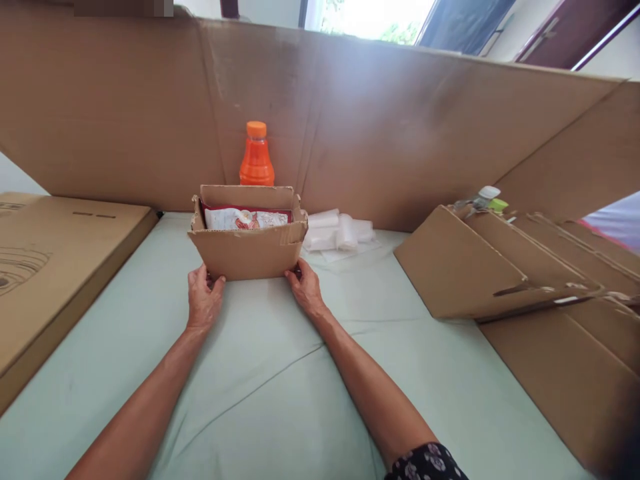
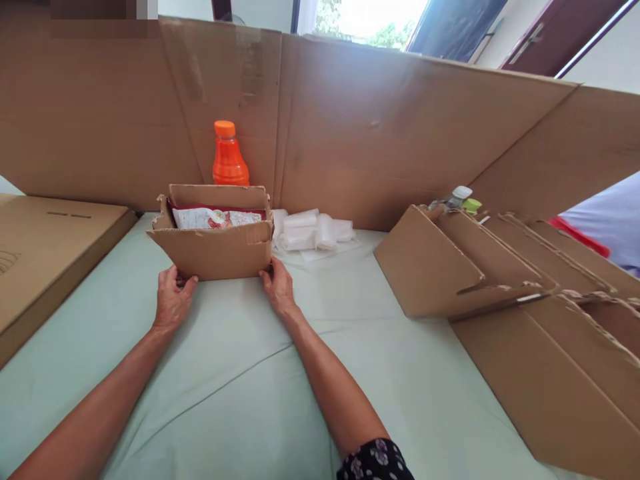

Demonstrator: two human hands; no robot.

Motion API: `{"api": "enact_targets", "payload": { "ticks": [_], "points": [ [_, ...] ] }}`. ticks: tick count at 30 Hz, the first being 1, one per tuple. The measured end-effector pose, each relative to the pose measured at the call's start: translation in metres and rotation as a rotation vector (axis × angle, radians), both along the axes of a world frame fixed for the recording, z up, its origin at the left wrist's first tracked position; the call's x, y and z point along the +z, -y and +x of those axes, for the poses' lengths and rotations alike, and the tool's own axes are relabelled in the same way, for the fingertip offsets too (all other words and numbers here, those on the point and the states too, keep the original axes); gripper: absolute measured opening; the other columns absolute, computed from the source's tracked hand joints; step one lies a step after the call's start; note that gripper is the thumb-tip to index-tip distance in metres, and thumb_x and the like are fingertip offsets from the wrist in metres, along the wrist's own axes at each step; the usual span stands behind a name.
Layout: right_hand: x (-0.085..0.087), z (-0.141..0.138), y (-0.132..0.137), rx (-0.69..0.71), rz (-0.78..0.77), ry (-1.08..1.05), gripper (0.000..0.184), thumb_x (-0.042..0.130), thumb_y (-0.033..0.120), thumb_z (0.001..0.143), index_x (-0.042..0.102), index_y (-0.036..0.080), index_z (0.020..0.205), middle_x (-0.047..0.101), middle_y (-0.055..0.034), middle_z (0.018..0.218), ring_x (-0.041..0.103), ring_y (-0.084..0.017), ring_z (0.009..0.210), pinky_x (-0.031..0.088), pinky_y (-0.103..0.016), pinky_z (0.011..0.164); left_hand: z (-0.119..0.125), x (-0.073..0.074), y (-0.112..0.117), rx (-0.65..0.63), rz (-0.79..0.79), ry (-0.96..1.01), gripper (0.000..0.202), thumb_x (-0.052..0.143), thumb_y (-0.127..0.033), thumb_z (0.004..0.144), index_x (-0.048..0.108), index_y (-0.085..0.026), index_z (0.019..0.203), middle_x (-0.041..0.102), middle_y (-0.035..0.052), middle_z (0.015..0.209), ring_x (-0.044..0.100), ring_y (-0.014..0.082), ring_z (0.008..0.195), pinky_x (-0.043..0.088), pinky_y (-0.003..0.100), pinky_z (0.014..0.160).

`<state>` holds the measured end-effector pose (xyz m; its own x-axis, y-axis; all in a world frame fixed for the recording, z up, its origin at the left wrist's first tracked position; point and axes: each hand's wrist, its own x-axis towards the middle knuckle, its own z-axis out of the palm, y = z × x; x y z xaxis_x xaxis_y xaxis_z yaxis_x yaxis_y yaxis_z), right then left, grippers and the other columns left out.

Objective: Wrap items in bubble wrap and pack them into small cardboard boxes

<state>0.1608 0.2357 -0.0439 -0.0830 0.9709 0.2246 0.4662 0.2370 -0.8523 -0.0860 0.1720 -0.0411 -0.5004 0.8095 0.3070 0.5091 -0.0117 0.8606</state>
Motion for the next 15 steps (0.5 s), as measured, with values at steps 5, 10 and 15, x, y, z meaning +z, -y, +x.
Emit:
{"api": "enact_targets", "payload": {
  "ticks": [5,10,15],
  "points": [
    [-0.006,-0.004,0.004,-0.047,0.056,0.016,0.040,0.056,0.029,0.084,0.062,0.019,0.122,0.070,-0.0109,0.112,0.064,-0.025,0.099,0.053,-0.042,0.093,-0.007,-0.002,-0.005,-0.014,0.002,0.035,0.047,0.064,-0.027,0.077,0.062,-0.020,0.124,0.047,0.0004,0.088,0.054,0.0164,0.075,0.053,0.039,0.088],
    [-0.002,-0.001,0.009,-0.071,0.079,0.073,0.042,0.054,0.026,0.085,0.063,0.018,0.125,0.070,-0.0104,0.112,0.066,-0.023,0.096,0.055,-0.039,0.090,-0.014,-0.008,-0.009,-0.116,0.019,0.148,0.067,0.062,-0.025,0.076,0.050,-0.017,0.141,0.055,0.0054,0.103,0.063,0.0153,0.086,0.054,0.034,0.091],
    [0.028,0.055,0.004,-0.182,0.166,0.179,0.039,0.052,0.019,0.086,0.068,0.018,0.122,0.058,-0.0146,0.140,0.052,-0.028,0.131,0.041,-0.047,0.112,-0.013,-0.013,-0.009,-0.121,0.032,0.258,0.078,0.061,-0.027,0.075,0.038,-0.011,0.148,0.062,0.0124,0.113,0.067,0.0181,0.095,0.055,0.036,0.094]
  ]
}}
